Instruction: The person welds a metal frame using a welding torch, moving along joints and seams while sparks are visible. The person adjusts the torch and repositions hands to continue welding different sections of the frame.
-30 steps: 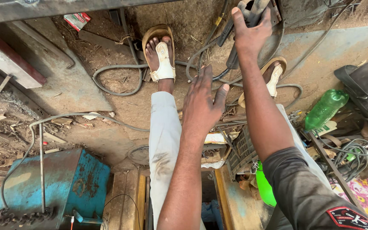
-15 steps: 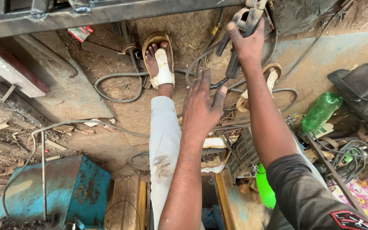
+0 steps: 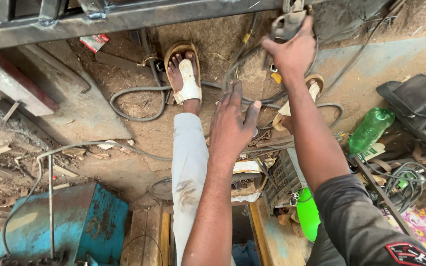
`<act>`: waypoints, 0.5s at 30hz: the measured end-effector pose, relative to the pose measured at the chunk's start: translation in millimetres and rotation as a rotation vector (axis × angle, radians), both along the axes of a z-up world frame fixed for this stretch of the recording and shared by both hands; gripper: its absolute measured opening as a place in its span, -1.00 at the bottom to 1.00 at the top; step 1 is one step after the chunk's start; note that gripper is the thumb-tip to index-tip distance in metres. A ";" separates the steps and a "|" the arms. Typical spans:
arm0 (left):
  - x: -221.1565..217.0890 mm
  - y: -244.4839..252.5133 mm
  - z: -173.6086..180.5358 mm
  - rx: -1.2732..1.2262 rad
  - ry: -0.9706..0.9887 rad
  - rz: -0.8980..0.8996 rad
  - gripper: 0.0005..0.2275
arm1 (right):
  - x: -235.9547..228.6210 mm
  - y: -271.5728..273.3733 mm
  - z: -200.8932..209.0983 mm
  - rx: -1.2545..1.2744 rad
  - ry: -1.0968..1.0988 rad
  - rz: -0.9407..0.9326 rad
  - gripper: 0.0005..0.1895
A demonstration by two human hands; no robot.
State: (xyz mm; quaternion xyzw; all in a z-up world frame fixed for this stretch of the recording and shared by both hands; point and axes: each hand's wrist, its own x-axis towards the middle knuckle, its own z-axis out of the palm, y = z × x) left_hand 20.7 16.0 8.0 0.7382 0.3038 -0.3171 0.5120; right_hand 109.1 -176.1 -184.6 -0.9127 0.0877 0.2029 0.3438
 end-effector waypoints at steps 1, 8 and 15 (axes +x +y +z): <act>-1.8 1.0 0.6 0.019 -0.018 -0.005 -0.41 | -3.3 0.8 -2.3 -0.274 -0.035 0.074 0.01; -1.8 -0.5 1.6 0.003 -0.035 0.012 -0.42 | 3.5 -36.8 8.3 1.419 0.921 -0.653 -0.41; -0.2 1.8 1.4 -0.002 -0.034 0.044 -0.40 | 6.3 -31.8 16.8 1.075 0.581 -0.677 -0.48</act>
